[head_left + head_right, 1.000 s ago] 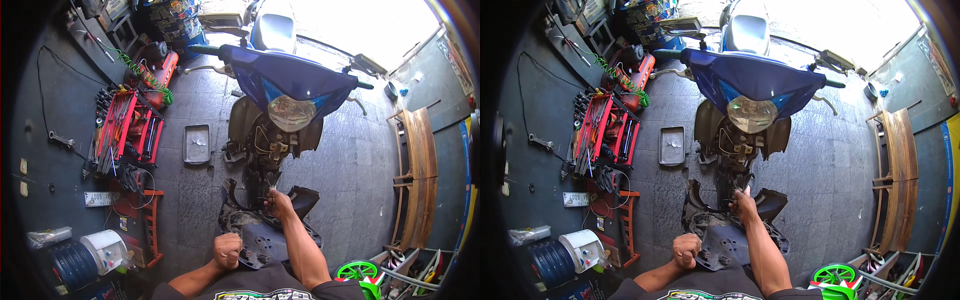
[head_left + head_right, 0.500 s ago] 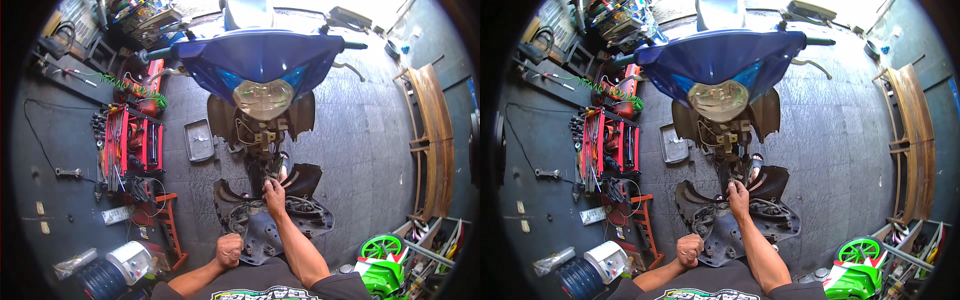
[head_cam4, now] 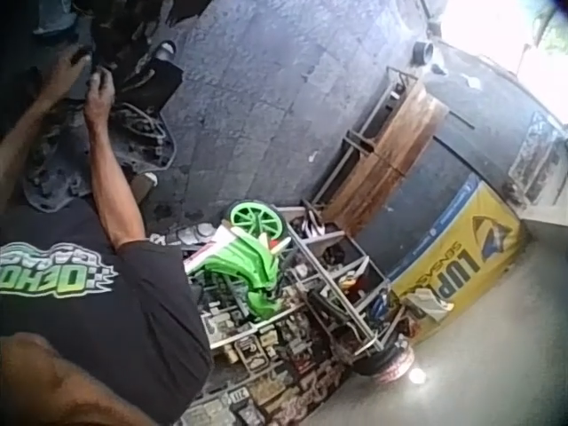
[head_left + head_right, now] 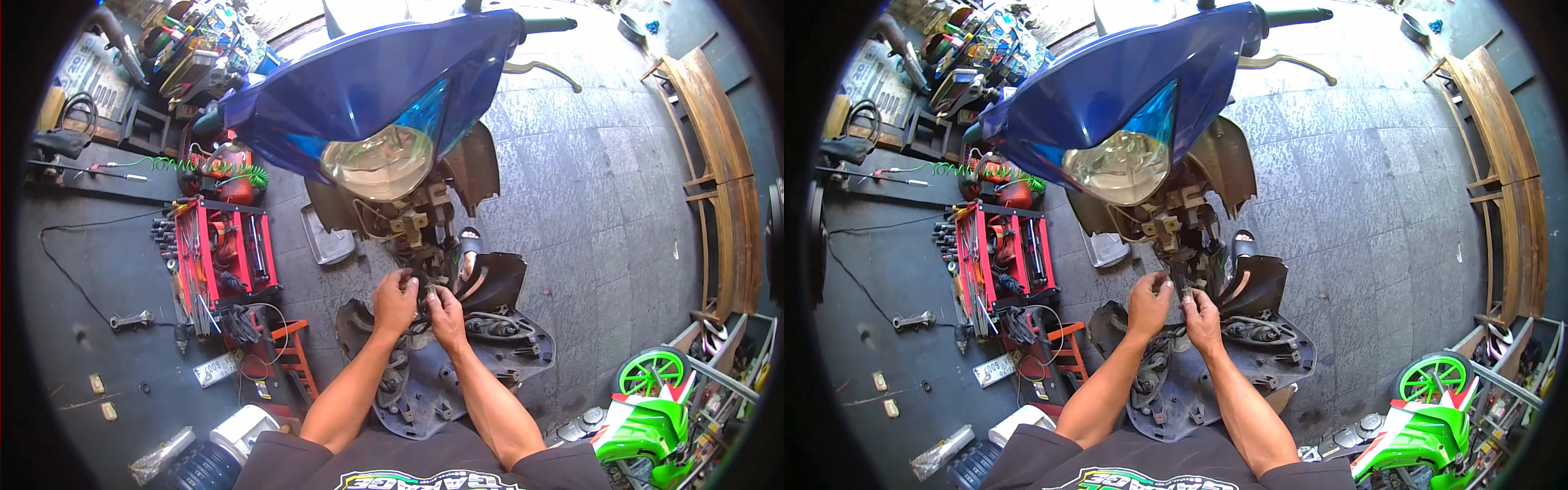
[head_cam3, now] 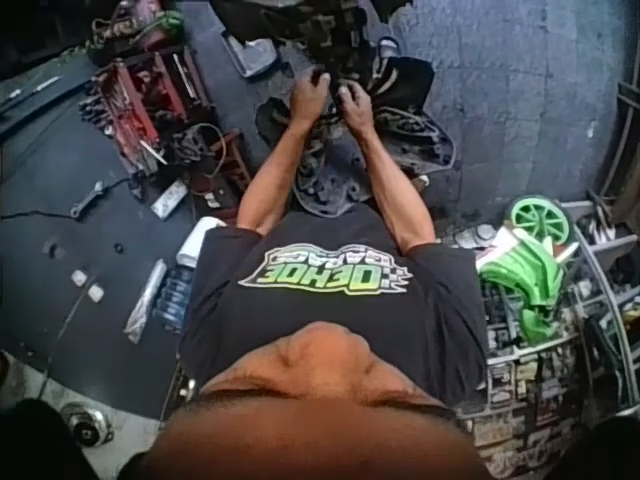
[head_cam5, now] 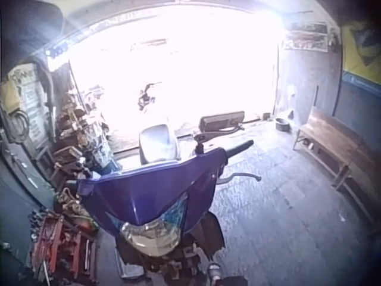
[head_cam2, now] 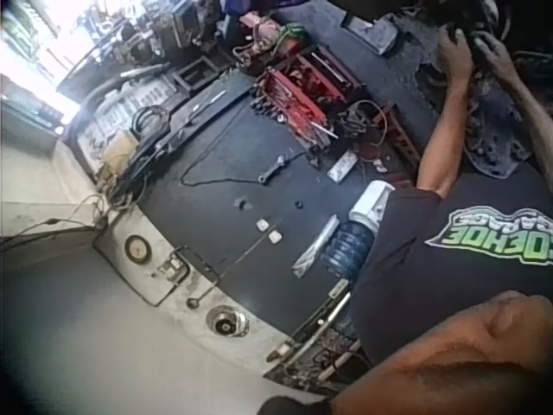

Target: Remove the front fairing of a motorcycle using a T-handle wrench and screwdriver.

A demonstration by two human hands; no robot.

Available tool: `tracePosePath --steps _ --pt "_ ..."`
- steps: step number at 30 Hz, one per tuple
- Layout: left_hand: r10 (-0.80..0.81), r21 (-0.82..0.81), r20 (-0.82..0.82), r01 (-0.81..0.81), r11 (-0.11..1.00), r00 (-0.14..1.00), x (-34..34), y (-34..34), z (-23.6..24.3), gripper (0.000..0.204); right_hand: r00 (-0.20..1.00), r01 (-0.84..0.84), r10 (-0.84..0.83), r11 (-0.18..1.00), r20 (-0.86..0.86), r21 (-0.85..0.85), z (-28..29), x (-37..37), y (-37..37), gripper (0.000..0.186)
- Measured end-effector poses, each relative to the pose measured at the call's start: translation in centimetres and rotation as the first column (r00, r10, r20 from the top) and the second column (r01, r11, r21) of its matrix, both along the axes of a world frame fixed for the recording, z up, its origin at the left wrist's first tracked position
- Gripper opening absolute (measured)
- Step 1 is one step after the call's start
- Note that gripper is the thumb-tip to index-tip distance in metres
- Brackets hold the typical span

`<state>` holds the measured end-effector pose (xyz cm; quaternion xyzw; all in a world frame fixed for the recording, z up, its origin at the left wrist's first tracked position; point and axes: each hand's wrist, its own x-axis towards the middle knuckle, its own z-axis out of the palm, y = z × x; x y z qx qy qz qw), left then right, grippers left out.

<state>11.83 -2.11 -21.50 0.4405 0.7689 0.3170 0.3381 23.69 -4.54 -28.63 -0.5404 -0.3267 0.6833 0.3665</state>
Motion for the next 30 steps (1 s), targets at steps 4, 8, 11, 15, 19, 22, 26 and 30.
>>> tracePosePath --steps 4,8,11,15,19,22,26,30 --pt "-0.228 0.009 -0.062 0.229 0.973 0.972 0.3 0.1 -1.8 0.019 0.998 -0.019 0.014 0.997 0.063 0.072 0.5 0.7 0.5 0.024" --pt "-0.302 0.041 -0.071 0.306 0.951 0.951 0.2 0.2 -2.3 0.020 0.987 -0.044 0.025 0.992 0.156 0.119 1.3 0.9 1.2 0.025" --pt "-0.048 -0.069 0.256 0.068 0.995 0.965 0.3 0.4 -3.2 0.021 0.984 -0.053 0.035 0.993 0.172 0.104 1.6 0.7 1.7 0.026" --pt "0.225 -0.154 0.537 -0.168 0.974 0.813 0.0 1.0 -4.4 0.022 0.982 -0.088 0.084 0.996 0.168 0.017 1.5 0.7 1.8 0.027" --pt "0.357 -0.400 0.589 -0.122 0.908 0.725 0.0 1.1 -4.5 0.020 0.991 -0.067 0.063 0.997 0.117 0.026 1.0 0.8 1.7 0.026" --pt "0.359 -0.412 0.632 -0.095 0.906 0.687 0.2 1.0 -4.0 0.020 0.999 -0.016 0.014 0.999 0.040 0.052 0.7 0.7 1.7 0.025" --pt "0.362 -0.400 0.672 -0.094 0.912 0.646 0.2 1.0 -3.9 0.019 0.998 -0.022 0.019 0.999 0.064 0.045 0.7 0.7 1.8 0.025" --pt "0.292 -0.369 0.652 -0.043 0.928 0.700 0.1 0.8 -4.6 0.016 0.975 -0.042 0.046 0.999 0.218 -0.025 1.1 0.9 2.0 0.025"
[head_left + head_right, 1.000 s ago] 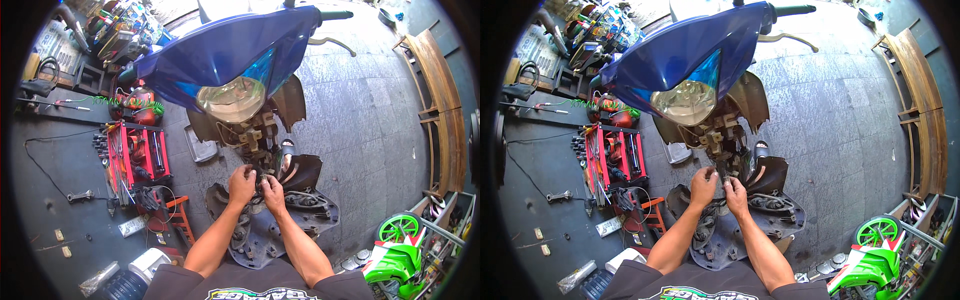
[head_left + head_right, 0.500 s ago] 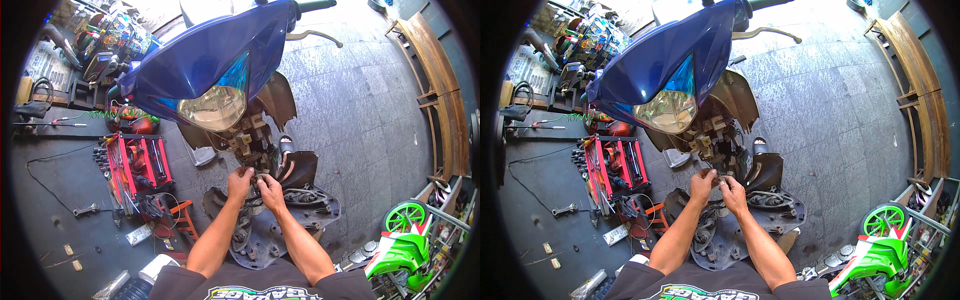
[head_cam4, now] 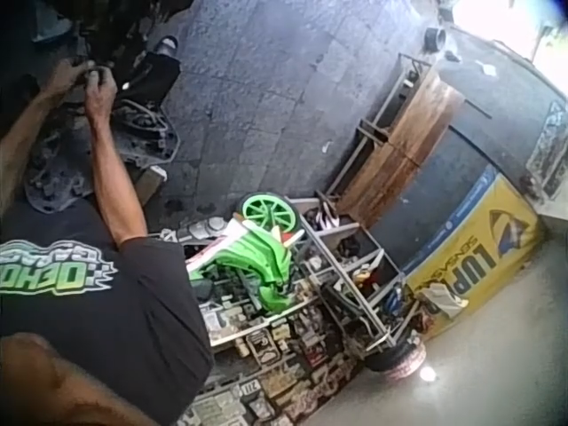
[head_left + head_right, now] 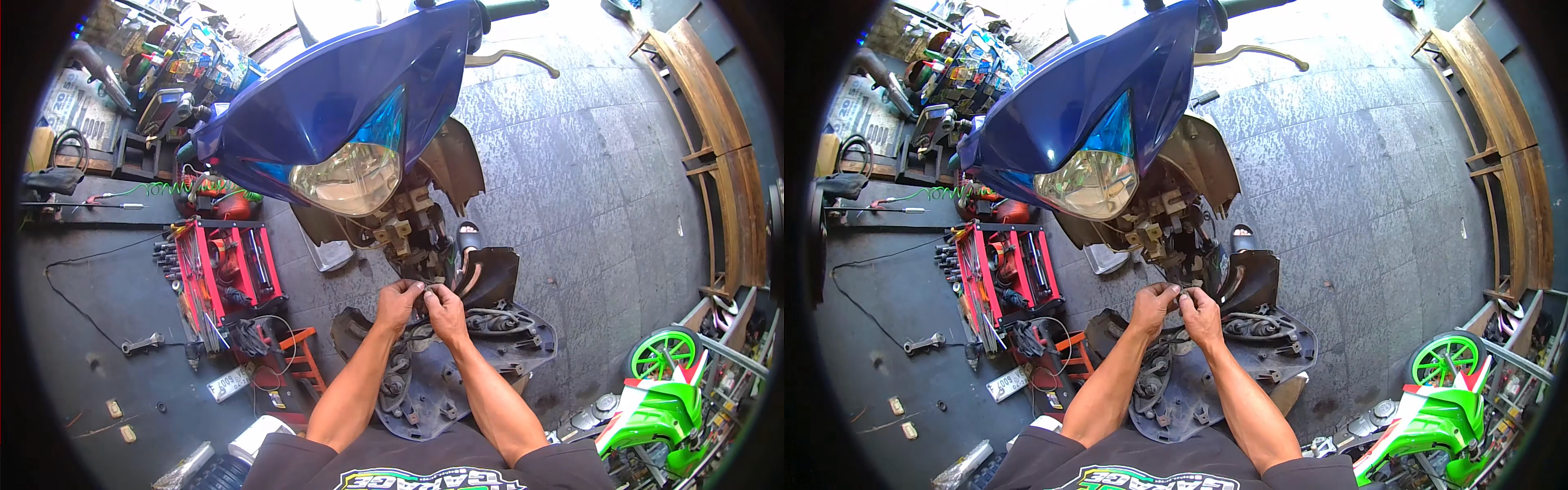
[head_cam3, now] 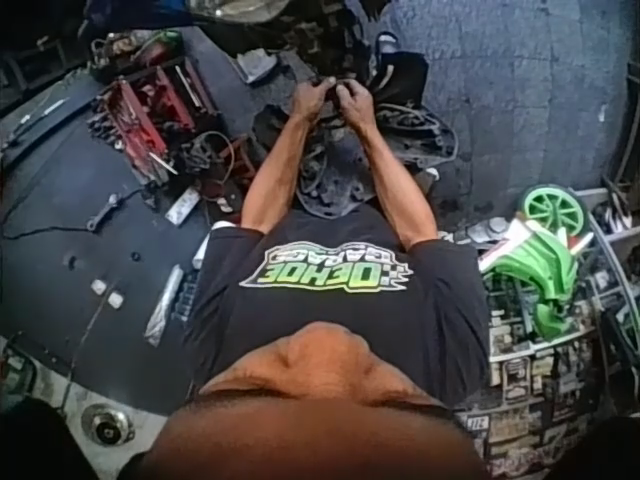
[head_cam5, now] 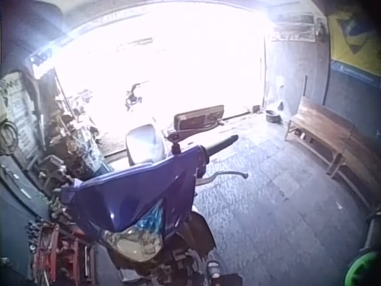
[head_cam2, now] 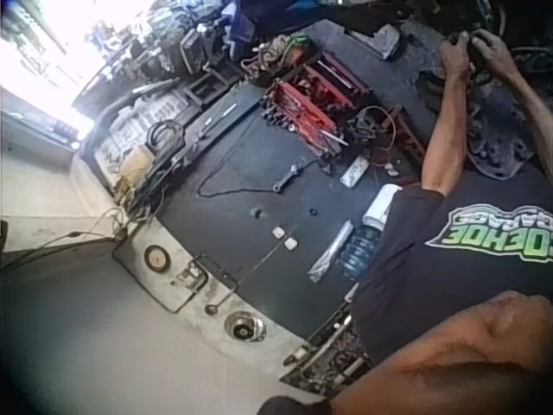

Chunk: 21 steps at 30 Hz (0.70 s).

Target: Remove the front fairing of a motorcycle using a T-handle wrench and screwdriver.

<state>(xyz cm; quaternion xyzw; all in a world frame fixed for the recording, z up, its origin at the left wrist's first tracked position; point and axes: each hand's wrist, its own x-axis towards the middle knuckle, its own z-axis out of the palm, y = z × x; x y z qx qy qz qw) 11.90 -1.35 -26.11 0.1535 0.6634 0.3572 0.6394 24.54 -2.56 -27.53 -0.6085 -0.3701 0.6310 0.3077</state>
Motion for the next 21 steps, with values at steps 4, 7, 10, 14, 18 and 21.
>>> tracePosePath --steps 4,7,10,14,18,21 --pt "-0.022 0.036 0.008 0.021 0.999 1.000 0.2 -0.5 -0.7 0.015 0.999 0.045 -0.045 0.998 -0.002 0.054 0.4 -0.2 0.2 0.025" --pt "-0.067 0.066 -0.058 0.071 0.995 0.996 0.2 -0.8 -0.7 0.015 0.996 0.037 -0.040 0.998 0.079 0.047 0.7 -0.1 0.2 0.021" --pt "-0.150 0.103 -0.132 0.165 0.981 0.980 0.0 -1.1 -0.6 0.015 0.993 -0.003 -0.005 0.997 0.118 0.072 1.0 0.1 0.1 0.022" --pt "-0.187 0.106 -0.081 0.195 0.975 0.979 -0.1 -1.4 -1.2 0.015 0.994 -0.030 0.017 0.992 0.111 0.119 0.9 0.4 -0.3 0.023" --pt "-0.149 0.156 -0.127 0.168 0.973 0.981 0.8 -2.2 -1.9 0.019 0.992 -0.026 0.015 0.996 0.125 0.091 0.8 0.6 -0.7 0.023" --pt "-0.116 0.134 -0.134 0.134 0.982 0.984 1.3 -2.8 -1.5 0.019 0.979 -0.038 0.030 0.999 0.201 0.039 1.5 0.5 -1.5 0.023"
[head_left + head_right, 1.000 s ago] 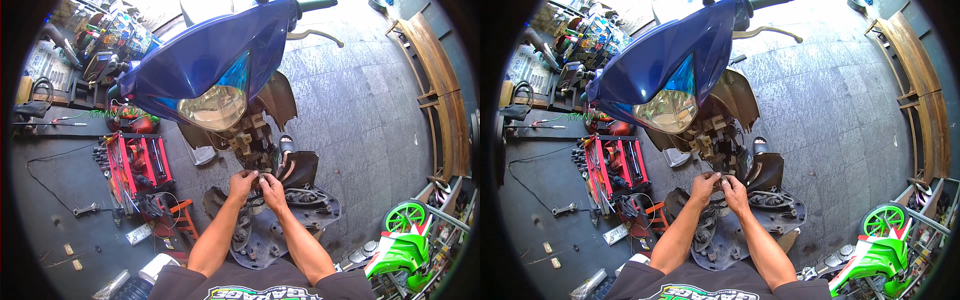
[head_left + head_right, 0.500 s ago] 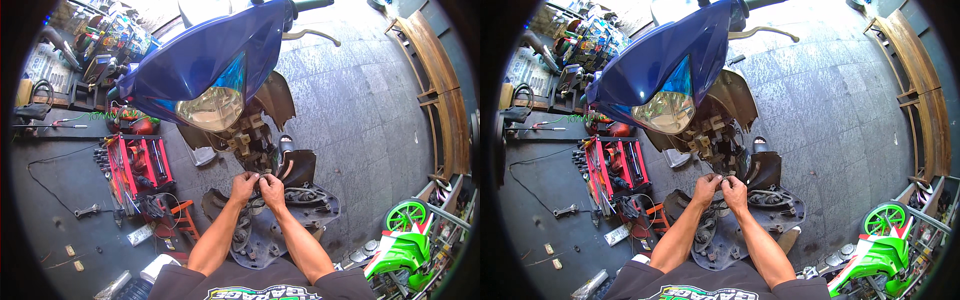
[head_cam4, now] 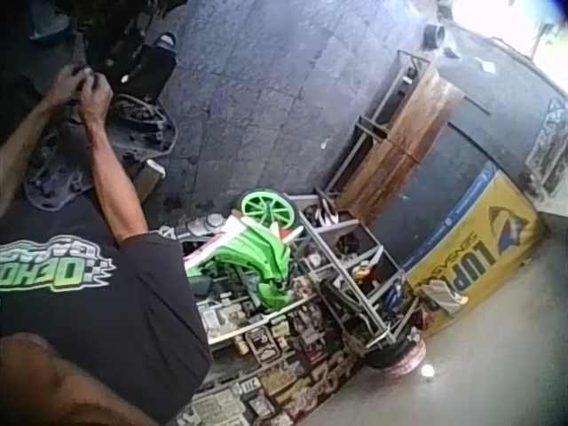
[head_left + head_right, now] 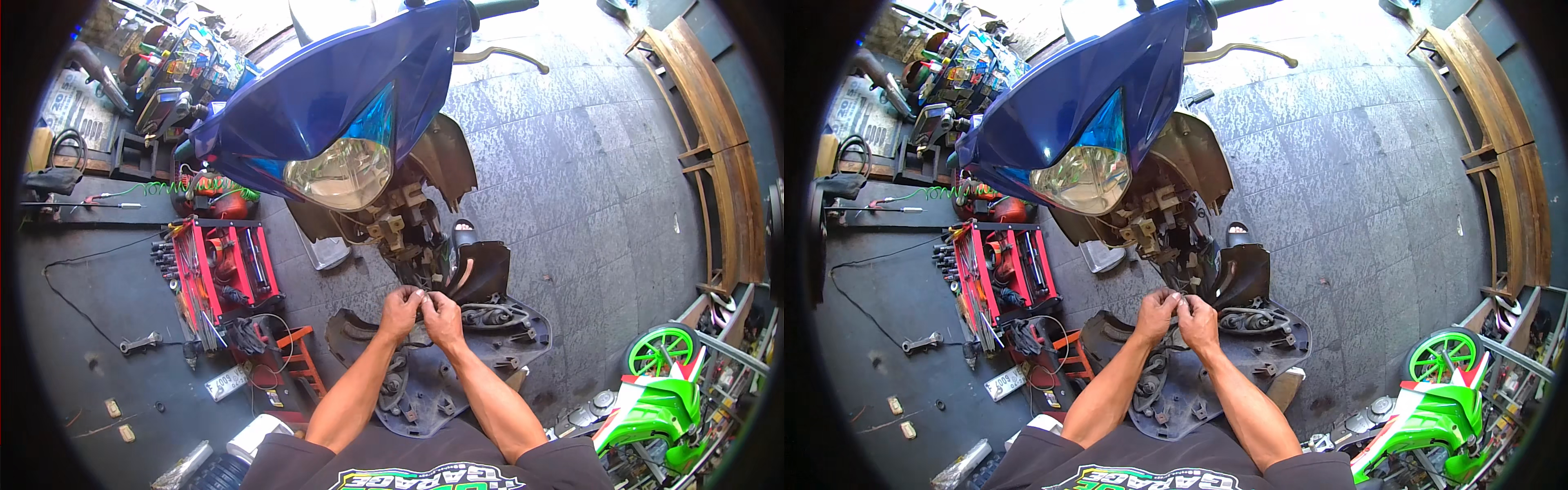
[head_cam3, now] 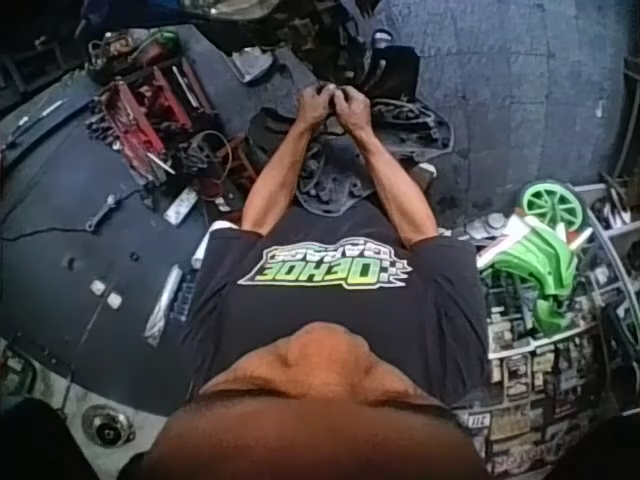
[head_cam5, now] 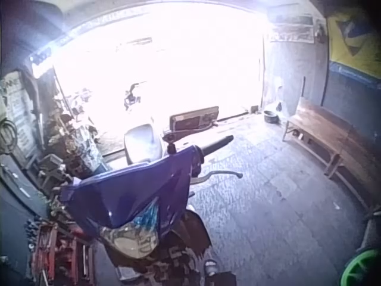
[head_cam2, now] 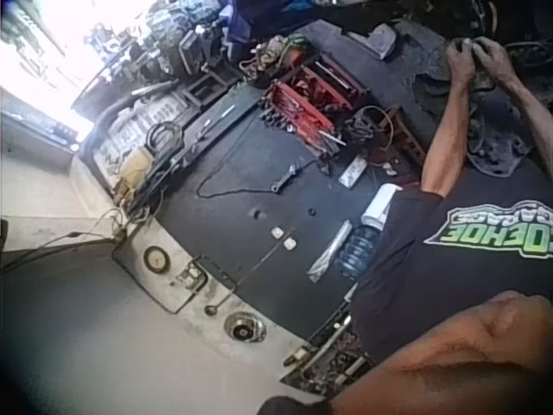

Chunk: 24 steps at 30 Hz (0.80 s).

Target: Remove the front fairing of a motorcycle using a T-handle wrench and screwdriver.

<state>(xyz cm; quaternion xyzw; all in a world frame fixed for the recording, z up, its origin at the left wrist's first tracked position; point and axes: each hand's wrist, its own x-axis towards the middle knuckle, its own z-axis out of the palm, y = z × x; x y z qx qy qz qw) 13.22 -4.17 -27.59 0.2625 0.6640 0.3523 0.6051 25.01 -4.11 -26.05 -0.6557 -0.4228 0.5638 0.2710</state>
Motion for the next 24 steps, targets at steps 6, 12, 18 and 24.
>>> tracePosePath --steps 6,12,18,24 --pt "0.090 -0.094 -0.040 -0.093 0.991 0.995 -0.9 1.0 1.1 0.022 0.990 -0.124 0.128 0.990 0.060 -0.062 2.3 -1.0 -2.6 0.022" --pt "0.237 -0.072 0.045 -0.234 0.970 0.970 -1.3 0.5 -0.4 0.023 0.979 -0.145 0.111 0.969 -0.173 -0.201 1.9 0.5 -2.8 0.023" --pt "-0.009 -0.171 -0.329 -0.050 0.984 0.944 -2.6 -1.3 -2.7 0.030 0.924 -0.250 0.189 0.956 -0.331 -0.151 2.2 2.1 -4.2 0.020" --pt "-0.251 -0.033 -0.293 0.253 0.967 0.922 -2.1 -2.1 -1.3 0.033 0.828 -0.373 0.281 0.922 -0.485 -0.103 2.1 4.3 -4.5 0.026"
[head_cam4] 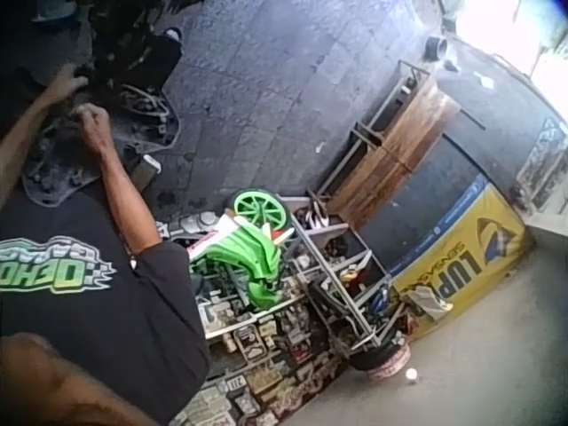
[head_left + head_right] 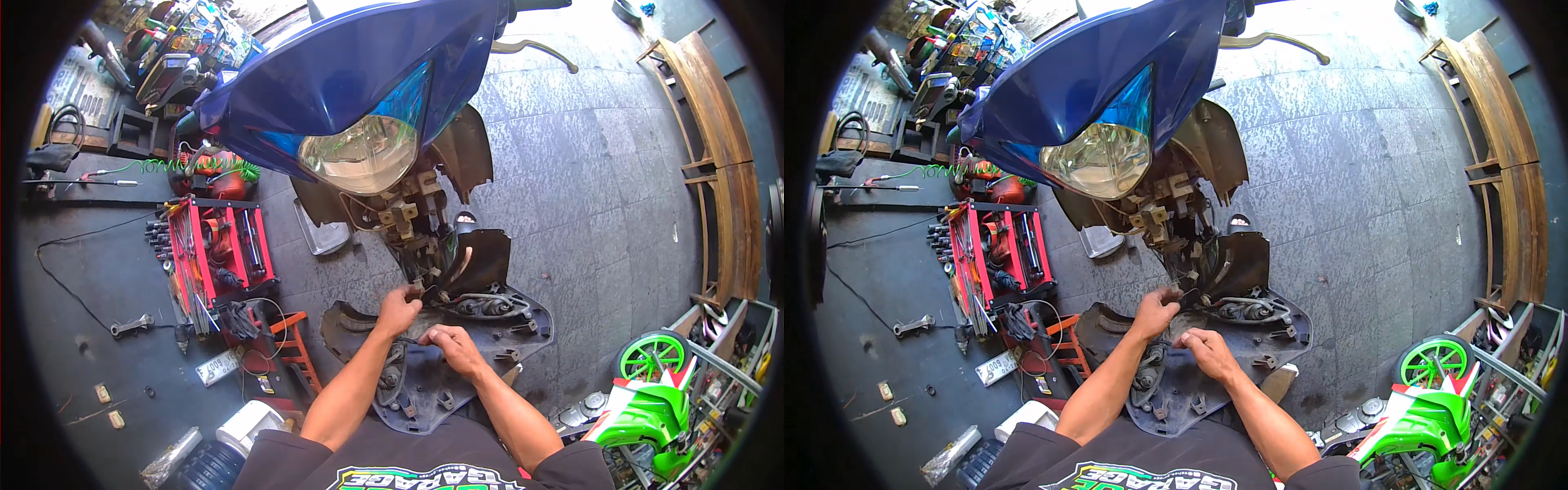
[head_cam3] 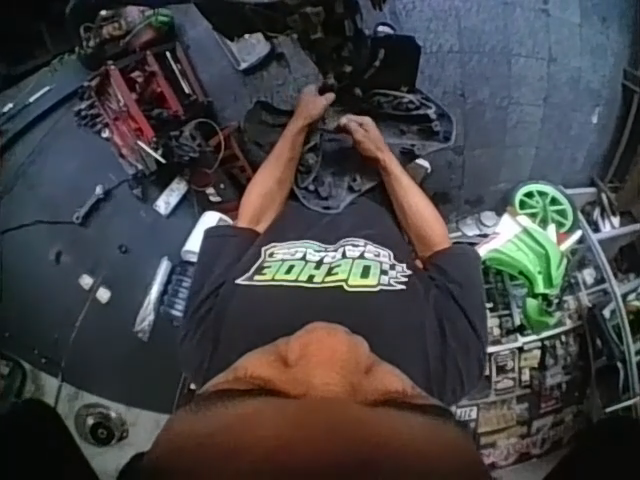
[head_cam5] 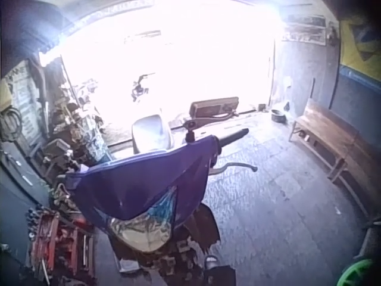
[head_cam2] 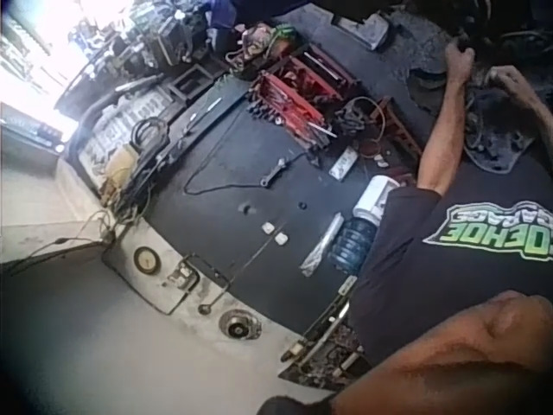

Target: Remove the front fairing of a motorcycle using a T-handle wrench and screwdriver.

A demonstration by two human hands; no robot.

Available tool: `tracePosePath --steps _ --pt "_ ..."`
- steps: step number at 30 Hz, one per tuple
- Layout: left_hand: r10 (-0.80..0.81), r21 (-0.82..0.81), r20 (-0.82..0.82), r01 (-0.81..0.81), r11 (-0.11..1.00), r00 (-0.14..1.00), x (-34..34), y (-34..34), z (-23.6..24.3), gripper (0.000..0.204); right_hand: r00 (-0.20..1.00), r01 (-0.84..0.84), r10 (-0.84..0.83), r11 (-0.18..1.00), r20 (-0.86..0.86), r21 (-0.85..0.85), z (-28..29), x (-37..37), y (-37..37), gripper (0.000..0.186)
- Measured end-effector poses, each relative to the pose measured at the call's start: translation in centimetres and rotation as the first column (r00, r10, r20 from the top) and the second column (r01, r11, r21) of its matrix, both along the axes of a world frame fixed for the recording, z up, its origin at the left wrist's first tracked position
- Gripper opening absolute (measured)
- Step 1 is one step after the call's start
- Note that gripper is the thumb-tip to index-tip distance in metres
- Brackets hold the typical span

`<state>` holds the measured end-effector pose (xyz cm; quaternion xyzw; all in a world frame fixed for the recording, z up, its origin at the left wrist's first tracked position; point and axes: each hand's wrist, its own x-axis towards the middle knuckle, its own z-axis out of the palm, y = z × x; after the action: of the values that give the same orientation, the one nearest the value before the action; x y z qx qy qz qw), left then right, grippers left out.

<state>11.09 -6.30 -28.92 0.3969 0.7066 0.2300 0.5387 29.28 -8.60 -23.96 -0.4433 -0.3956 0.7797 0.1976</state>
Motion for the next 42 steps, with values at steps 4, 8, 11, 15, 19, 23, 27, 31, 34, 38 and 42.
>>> tracePosePath --steps 4,8,11,15,19,23,27,31,34,38,42 --pt "-0.049 -0.073 0.104 0.057 0.996 0.993 0.4 0.6 1.5 0.027 1.000 -0.004 0.001 0.973 -0.015 -0.233 -0.8 -0.3 0.2 0.028" --pt "0.159 -0.239 0.362 -0.073 0.968 0.918 0.8 0.1 1.8 0.022 0.970 0.170 -0.109 0.944 0.216 -0.285 -1.5 -1.3 0.7 0.026" --pt "0.261 -0.274 0.466 -0.143 0.951 0.845 0.8 -0.5 1.5 0.022 0.948 0.308 -0.234 0.838 0.214 -0.450 -1.8 -1.6 1.5 0.022" --pt "0.288 -0.257 0.542 -0.170 0.951 0.790 0.7 -0.7 1.2 0.022 0.918 0.321 -0.207 0.889 0.338 -0.328 -2.0 -1.8 1.9 0.017" --pt "0.326 -0.306 0.595 -0.168 0.937 0.734 0.9 -0.7 1.4 0.019 0.883 0.362 -0.301 0.925 0.360 -0.115 -2.5 -1.7 1.5 0.025" --pt "0.329 -0.309 0.631 -0.161 0.937 0.703 1.3 -0.7 1.8 0.019 0.914 0.316 -0.304 0.949 0.270 -0.003 -3.5 -1.6 1.2 0.046" --pt "0.377 -0.350 0.655 -0.179 0.919 0.655 1.6 -0.4 2.3 0.021 0.928 0.234 -0.251 0.968 0.277 0.091 -3.2 -1.6 1.1 0.054" --pt "0.419 -0.398 0.645 -0.187 0.898 0.639 1.7 0.1 2.8 0.022 0.862 0.171 -0.282 0.944 0.422 0.282 -1.6 -1.6 1.0 0.053" --pt "0.434 -0.423 0.641 -0.180 0.888 0.633 1.7 0.4 3.0 0.024 0.809 0.114 -0.337 0.894 0.483 0.433 -0.8 -1.7 1.2 0.052" --pt "0.485 -0.475 0.608 -0.202 0.857 0.629 1.7 0.2 2.9 0.028 0.786 0.075 -0.341 0.881 0.516 0.468 -0.6 -1.8 1.4 0.048" --pt "0.497 -0.467 0.630 -0.220 0.856 0.597 1.6 -0.5 2.1 0.029 0.776 0.135 -0.369 0.889 0.511 0.437 -1.0 -1.7 1.5 0.030"
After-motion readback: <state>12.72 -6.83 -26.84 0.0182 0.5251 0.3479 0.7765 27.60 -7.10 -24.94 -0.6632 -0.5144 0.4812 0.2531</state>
